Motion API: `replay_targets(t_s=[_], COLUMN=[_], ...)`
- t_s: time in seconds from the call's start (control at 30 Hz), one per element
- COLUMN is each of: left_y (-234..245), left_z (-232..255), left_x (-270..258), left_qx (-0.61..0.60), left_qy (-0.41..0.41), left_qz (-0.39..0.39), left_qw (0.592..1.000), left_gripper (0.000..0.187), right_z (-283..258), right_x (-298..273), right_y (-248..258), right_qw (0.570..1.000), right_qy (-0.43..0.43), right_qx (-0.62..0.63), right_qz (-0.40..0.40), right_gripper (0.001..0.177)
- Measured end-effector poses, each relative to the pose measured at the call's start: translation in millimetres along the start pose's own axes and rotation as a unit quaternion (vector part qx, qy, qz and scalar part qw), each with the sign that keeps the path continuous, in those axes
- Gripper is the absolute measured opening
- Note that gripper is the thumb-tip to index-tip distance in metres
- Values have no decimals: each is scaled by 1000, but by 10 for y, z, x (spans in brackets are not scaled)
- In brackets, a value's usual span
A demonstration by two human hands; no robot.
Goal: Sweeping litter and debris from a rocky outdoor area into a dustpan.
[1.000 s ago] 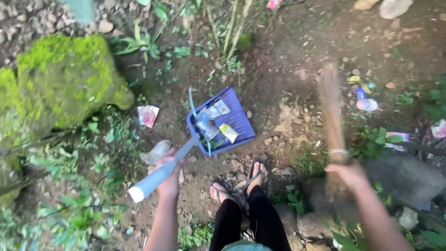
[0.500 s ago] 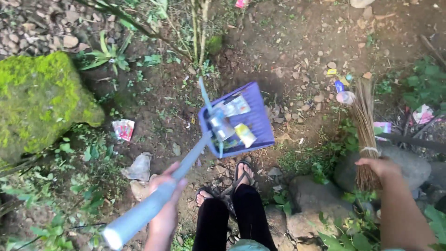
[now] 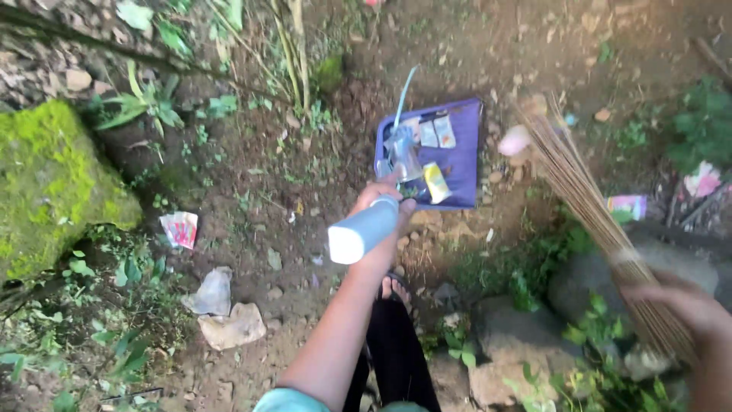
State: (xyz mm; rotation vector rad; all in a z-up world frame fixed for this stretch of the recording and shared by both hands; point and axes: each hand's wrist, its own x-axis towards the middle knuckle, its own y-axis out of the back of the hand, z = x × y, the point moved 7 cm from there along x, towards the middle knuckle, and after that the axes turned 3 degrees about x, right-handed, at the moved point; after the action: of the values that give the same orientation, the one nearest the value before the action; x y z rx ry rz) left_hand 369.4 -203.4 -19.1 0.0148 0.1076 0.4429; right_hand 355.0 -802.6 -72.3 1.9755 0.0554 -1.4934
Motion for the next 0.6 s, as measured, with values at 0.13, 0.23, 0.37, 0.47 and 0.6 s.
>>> replay_targets(t_s=[0.13,0.23,0.37,0.47,0.6], left_y=[-144,-239,-147,-201,-240], left_z=[-58,-280,-400,-337,-288], left_x=[224,402,595,680,744], left_qx=[80,35,136,140,119], left_qy=[-29,10,40,29,56], left_qz=[1,7,25,14,14], left_qw=[996,999,990,990,991], left_gripper=[29,27,25,26,24], right_z=[460,-132,-471,-662,-602], right_x=[626,808,1592,1558,624], right_y=[366,346,-14,-363,-427], right_qw=[995,985,990,985,982], right_qy=[-41,104,-24,-12,82], right_qx=[88,94,-13,-149,-168], right_qz=[2,106,136,82,-17], right_gripper=[68,66,76,81,85])
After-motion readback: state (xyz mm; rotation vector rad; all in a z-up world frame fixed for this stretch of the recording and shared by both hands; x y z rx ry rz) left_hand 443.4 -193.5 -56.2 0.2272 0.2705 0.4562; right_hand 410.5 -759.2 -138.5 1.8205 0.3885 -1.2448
